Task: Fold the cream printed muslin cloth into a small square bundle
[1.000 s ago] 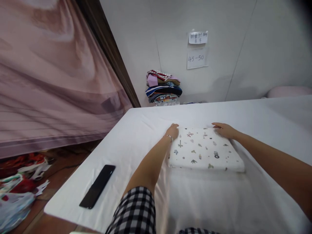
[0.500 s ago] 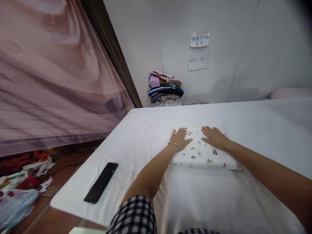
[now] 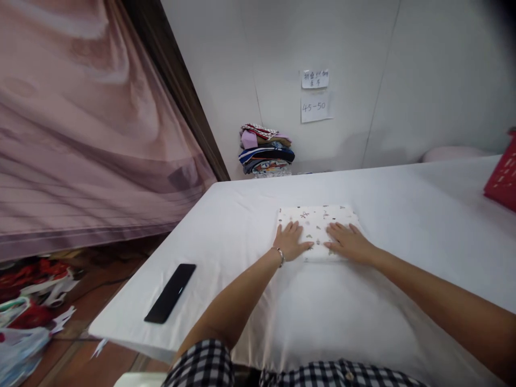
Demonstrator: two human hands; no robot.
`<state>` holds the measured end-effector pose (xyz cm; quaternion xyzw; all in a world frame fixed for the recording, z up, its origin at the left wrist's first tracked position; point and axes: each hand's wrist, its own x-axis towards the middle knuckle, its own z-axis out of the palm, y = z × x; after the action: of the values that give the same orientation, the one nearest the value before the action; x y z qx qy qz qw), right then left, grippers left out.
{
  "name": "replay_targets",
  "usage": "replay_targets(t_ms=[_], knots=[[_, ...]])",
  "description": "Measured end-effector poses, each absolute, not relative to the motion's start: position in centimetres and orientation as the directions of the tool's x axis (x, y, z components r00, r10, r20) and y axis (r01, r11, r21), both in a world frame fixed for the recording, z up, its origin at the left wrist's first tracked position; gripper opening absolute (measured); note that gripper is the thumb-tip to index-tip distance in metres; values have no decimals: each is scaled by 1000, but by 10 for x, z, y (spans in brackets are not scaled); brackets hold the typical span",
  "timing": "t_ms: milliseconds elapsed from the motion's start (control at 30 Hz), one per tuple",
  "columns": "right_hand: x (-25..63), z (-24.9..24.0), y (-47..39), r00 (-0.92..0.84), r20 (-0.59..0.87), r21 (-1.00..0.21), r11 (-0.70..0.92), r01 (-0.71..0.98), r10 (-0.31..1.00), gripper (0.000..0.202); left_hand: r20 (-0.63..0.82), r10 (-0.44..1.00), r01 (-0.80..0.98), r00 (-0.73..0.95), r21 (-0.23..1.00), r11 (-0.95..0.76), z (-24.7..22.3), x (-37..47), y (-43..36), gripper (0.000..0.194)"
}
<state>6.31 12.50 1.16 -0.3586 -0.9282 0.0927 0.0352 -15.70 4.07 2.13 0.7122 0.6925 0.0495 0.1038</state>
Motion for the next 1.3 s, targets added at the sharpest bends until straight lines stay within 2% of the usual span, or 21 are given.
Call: replay_targets(t_ms=[133, 233, 333, 433, 500, 600, 767, 867, 967, 1167, 1300], knots=[[65, 6, 113, -738, 33, -228, 724, 651, 674, 65, -86, 996, 974, 6, 228, 14, 12, -156, 37, 75], [78, 10, 120, -684, 139, -352, 682, 641, 716, 55, -66, 998, 968, 4, 252, 13, 19, -158, 36, 68], [108, 12, 130, -400, 239, -601, 458, 655, 885, 46, 62, 997, 960, -46, 278, 27, 29, -156, 26, 59], [140, 9, 134, -171, 158, -765, 230, 601, 973, 36, 199, 977, 966, -78, 259, 24, 27, -146, 11, 54], [151, 6, 131, -133, 102, -790, 162, 591, 986, 32, 214, 975, 973, -64, 229, 14, 19, -137, 4, 52], [153, 4, 120, -156, 71, -798, 150, 584, 985, 31, 219, 974, 982, -55, 189, 13, 5, -129, 1, 48], [144, 2, 104, -168, 51, -795, 142, 590, 985, 33, 297, 950, 978, -100, 207, 38, -1, -133, 0, 42], [143, -1, 103, -170, 41, -827, 129, 547, 985, 35, 336, 914, 955, -229, 259, 144, 1, -141, -3, 39], [141, -4, 105, -145, 29, -883, 94, 461, 989, 31, 302, 887, 909, -349, 338, 243, 0, -147, -4, 39], [140, -11, 111, -148, -9, -928, 47, 369, 989, 22, 258, 889, 861, -378, 450, 236, -3, -153, -3, 40], [142, -13, 120, -180, -64, -942, -1, 335, 982, 30, 273, 835, 777, -477, 575, 256, -6, -159, -2, 39]])
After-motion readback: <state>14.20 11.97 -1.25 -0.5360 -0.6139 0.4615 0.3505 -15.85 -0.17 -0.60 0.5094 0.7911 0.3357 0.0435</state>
